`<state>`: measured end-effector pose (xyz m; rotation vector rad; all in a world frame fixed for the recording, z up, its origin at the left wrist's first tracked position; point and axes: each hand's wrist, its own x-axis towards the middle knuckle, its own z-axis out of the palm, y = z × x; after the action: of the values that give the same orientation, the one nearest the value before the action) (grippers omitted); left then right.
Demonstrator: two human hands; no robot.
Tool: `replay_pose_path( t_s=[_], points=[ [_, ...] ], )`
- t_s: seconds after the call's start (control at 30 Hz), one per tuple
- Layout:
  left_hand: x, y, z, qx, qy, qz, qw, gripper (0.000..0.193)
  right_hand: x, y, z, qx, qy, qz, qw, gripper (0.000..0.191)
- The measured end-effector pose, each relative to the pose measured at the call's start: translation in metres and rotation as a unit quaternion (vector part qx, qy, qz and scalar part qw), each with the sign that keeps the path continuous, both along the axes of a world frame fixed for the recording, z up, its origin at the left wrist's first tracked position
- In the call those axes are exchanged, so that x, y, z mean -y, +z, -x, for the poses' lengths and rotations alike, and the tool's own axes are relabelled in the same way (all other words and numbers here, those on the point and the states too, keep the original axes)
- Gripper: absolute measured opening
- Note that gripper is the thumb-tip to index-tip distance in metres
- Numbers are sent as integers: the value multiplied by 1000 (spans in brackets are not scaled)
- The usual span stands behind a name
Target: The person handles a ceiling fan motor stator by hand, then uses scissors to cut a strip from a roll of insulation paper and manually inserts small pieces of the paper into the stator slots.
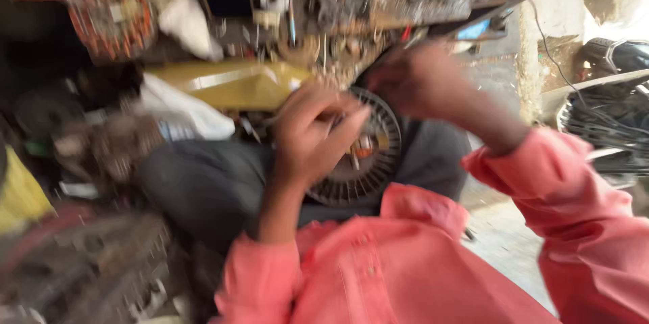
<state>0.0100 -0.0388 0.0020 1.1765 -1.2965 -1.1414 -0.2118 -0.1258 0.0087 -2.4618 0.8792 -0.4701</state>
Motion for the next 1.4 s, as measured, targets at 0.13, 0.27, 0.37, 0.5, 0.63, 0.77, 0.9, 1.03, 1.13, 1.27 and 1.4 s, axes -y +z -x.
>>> replay_pose_path(
  t_s=[0.13, 0.27, 0.37, 0.5, 0.63, 0.77, 0.9, 1.03, 1.13, 1.27, 1.4],
  points=[
    [45, -6, -13, 206, -267, 47, 940, 16, -34, 32, 0, -256, 82, -87, 959, 11],
    [-6, 5, -17, 60, -82, 86, 991, 8, -65, 56, -14, 9, 229, -164, 959, 7],
    [-54, 13, -10, 164, -108, 231, 953, 14, -43, 35, -22, 32, 199, -10, 979, 15],
    [-44, 5, -4, 91, 34, 156, 983, 13, -3, -10, -17, 28, 85, -56, 994, 15],
    [21, -11, -3, 129, -86, 57, 986, 20, -5, -8, 9, -54, -11, 31, 998, 12],
    [39, -12, -15, 136, -302, 34, 943, 18, -48, 37, 2, -164, 144, -113, 969, 8],
    [-30, 3, -13, 89, -103, 91, 987, 19, -60, 64, -22, -10, 217, -100, 971, 8],
    [-62, 6, 0, -62, -40, 52, 996, 22, -20, 25, -33, -12, 67, -114, 991, 14],
    [-32, -2, 2, -265, 38, -12, 964, 19, 3, -11, -13, 37, 44, -54, 997, 14],
    [34, -13, -10, 138, -172, 95, 971, 19, -17, -5, 15, -233, 9, 21, 972, 11],
    [27, -8, -21, 123, -201, 34, 971, 15, -67, 42, -4, -95, 185, -104, 973, 13]
  ],
)
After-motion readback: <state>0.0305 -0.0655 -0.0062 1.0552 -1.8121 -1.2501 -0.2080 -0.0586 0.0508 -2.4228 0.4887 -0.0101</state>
